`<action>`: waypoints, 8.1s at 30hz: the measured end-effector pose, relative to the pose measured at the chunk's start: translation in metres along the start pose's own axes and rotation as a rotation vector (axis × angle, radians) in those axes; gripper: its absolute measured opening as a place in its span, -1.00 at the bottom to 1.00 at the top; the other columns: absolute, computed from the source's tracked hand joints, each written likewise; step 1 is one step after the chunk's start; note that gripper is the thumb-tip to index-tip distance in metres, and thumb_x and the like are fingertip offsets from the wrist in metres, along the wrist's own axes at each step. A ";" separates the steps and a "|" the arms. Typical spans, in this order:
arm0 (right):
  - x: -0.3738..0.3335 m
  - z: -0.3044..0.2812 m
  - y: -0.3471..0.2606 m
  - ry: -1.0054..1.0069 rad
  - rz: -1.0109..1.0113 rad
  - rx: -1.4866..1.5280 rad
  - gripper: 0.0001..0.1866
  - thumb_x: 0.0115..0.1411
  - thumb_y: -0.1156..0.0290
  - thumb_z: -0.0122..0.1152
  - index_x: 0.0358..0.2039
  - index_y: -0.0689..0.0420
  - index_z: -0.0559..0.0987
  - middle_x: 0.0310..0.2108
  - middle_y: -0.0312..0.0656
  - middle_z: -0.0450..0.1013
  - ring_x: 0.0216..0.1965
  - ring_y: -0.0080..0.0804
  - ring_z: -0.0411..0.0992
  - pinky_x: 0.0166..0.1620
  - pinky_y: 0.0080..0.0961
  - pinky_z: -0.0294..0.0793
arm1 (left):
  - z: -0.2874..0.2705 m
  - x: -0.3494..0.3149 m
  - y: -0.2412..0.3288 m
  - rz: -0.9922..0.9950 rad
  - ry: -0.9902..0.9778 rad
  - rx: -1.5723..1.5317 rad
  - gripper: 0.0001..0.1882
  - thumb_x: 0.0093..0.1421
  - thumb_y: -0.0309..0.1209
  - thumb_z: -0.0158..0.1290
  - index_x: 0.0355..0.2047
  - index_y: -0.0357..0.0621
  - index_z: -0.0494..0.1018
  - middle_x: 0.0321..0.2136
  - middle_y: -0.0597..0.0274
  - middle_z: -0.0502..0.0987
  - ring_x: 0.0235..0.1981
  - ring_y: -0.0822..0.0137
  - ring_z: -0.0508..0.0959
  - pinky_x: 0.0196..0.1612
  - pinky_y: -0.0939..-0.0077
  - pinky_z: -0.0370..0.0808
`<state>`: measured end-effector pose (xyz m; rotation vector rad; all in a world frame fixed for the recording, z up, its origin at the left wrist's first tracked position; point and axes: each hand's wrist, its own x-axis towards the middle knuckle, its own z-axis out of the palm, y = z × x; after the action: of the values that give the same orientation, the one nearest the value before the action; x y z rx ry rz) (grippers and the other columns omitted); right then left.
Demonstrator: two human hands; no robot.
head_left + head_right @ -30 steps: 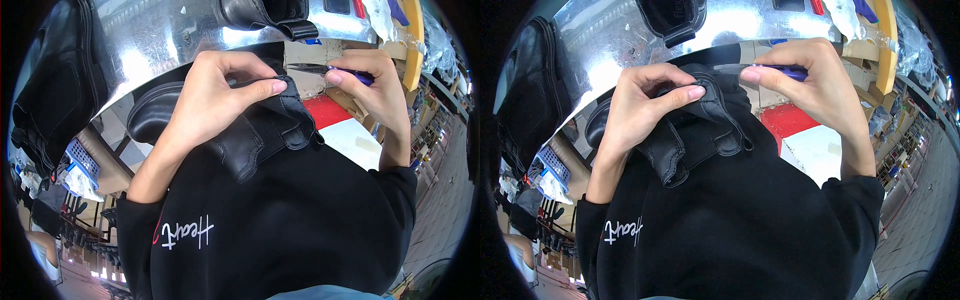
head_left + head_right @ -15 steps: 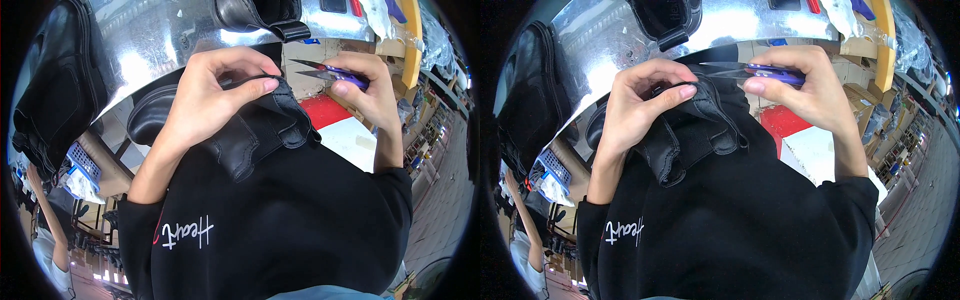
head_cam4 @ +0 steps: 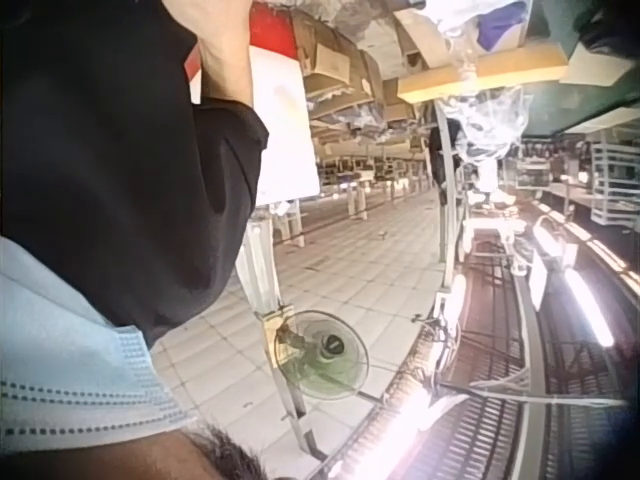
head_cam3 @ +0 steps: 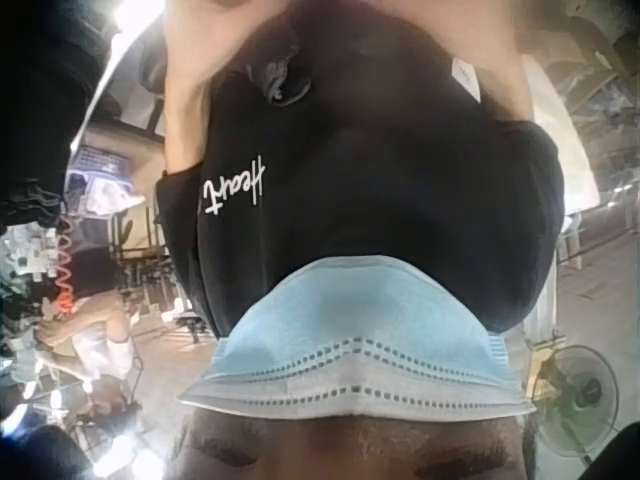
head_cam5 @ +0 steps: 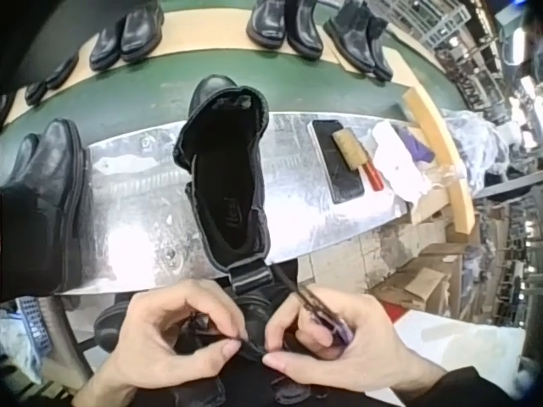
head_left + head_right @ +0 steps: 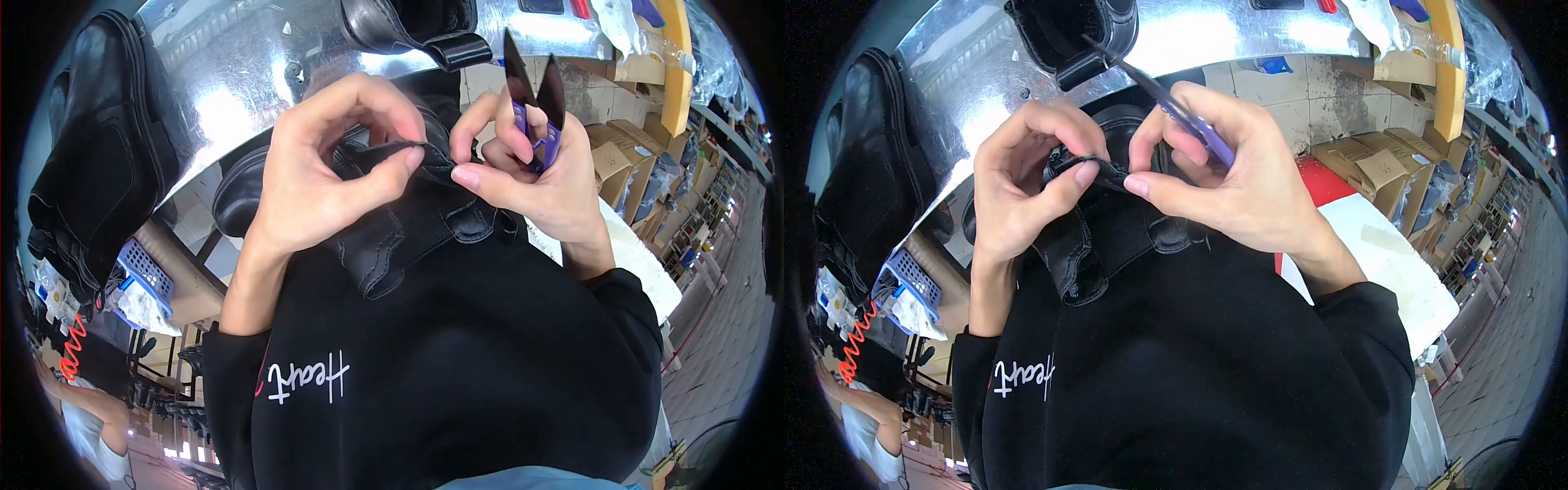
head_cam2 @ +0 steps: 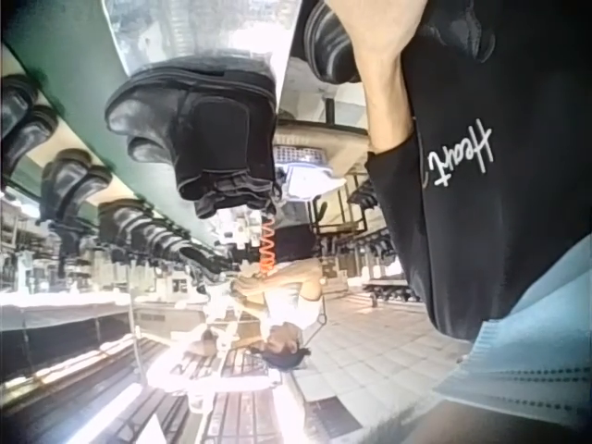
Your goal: Trimming excess threads and material from black boots using thread snips.
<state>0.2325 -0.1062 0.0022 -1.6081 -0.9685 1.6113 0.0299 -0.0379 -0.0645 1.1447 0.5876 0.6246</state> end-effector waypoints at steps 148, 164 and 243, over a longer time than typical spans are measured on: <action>0.064 0.099 -0.064 0.132 -0.584 -0.526 -0.78 0.11 0.52 0.33 -0.25 0.37 0.61 -0.61 -0.25 0.36 -0.59 -0.63 0.24 -0.53 -0.64 0.14 | -0.095 -0.019 0.040 0.674 0.721 0.640 -0.69 -0.21 -0.75 0.24 -0.38 -0.26 0.61 -0.38 0.15 0.60 -0.22 0.20 0.63 0.05 0.24 0.50; 0.059 0.095 -0.067 0.113 -0.467 -0.473 -0.78 0.14 0.51 0.30 -0.22 0.36 0.61 -0.58 -0.29 0.36 -0.56 -0.67 0.24 -0.51 -0.68 0.10 | -0.097 -0.021 0.041 0.684 0.714 0.641 -0.69 -0.20 -0.73 0.26 -0.37 -0.24 0.62 -0.40 0.16 0.60 -0.23 0.23 0.63 0.03 0.24 0.50; 0.049 -0.049 -0.013 0.655 -0.642 -0.140 -0.56 0.03 0.73 0.32 -0.68 0.11 0.21 -0.38 -0.13 0.52 -0.45 -0.66 0.41 -0.38 -0.73 0.32 | 0.068 0.054 0.055 0.523 0.402 0.755 -0.62 0.09 -0.71 0.07 -0.04 -0.36 0.46 -0.04 -0.13 0.46 -0.06 -0.03 0.52 -0.01 0.29 0.47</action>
<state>0.2788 -0.0554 -0.0103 -1.5350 -1.0826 0.5423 0.1073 -0.0266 0.0024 1.9329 0.9172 1.1510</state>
